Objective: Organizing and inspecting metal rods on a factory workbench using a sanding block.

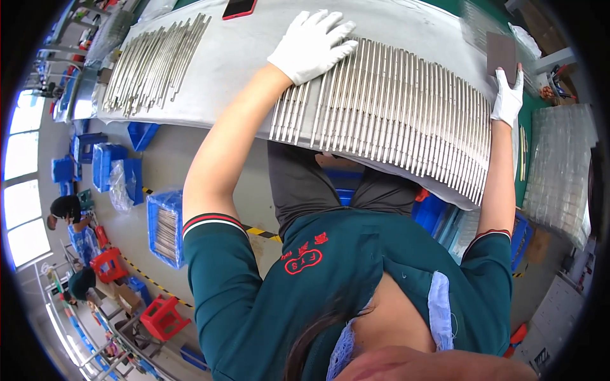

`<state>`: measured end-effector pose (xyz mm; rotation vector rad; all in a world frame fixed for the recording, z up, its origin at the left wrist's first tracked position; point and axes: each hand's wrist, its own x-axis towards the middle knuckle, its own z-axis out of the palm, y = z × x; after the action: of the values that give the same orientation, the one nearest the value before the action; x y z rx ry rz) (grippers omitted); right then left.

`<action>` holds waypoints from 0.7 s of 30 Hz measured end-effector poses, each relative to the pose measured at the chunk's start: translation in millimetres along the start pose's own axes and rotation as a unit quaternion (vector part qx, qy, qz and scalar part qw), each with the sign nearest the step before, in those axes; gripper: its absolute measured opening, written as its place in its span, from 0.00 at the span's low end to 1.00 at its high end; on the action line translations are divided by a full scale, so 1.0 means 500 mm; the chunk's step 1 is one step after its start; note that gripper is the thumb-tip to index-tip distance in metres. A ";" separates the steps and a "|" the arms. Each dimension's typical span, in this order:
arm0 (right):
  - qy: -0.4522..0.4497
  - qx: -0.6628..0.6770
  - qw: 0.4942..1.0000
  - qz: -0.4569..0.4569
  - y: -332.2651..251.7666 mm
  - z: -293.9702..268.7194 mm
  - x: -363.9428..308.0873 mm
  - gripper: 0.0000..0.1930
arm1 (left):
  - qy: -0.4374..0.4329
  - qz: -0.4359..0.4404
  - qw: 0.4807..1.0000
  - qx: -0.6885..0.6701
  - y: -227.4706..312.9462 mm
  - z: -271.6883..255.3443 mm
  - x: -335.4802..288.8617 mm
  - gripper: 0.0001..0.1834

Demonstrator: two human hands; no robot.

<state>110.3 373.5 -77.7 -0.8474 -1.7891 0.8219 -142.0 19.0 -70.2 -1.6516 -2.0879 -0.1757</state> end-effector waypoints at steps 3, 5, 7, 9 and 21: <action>0.003 -0.009 1.000 -0.001 -0.007 0.002 -0.004 0.33 | 0.035 0.006 0.999 -0.029 0.022 0.005 0.015 0.26; 0.001 0.018 1.000 0.003 -0.008 0.003 -0.007 0.33 | 0.046 0.014 0.998 -0.032 0.024 0.005 0.015 0.26; 0.003 0.024 1.000 0.003 -0.007 0.001 -0.007 0.33 | 0.031 0.014 0.999 -0.028 0.008 -0.002 0.006 0.26; 0.001 0.027 1.000 0.005 0.000 0.000 -0.004 0.34 | -0.002 -0.001 1.000 -0.001 -0.016 -0.013 -0.010 0.26; 0.001 0.046 0.999 -0.012 0.042 0.006 0.012 0.34 | -0.084 -0.164 0.969 -0.163 -0.002 -0.161 -0.269 0.23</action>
<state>109.6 389.0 -93.2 -0.7652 -1.7428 0.8794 -98.4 -130.9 -57.6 -1.5263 -2.5670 -0.5286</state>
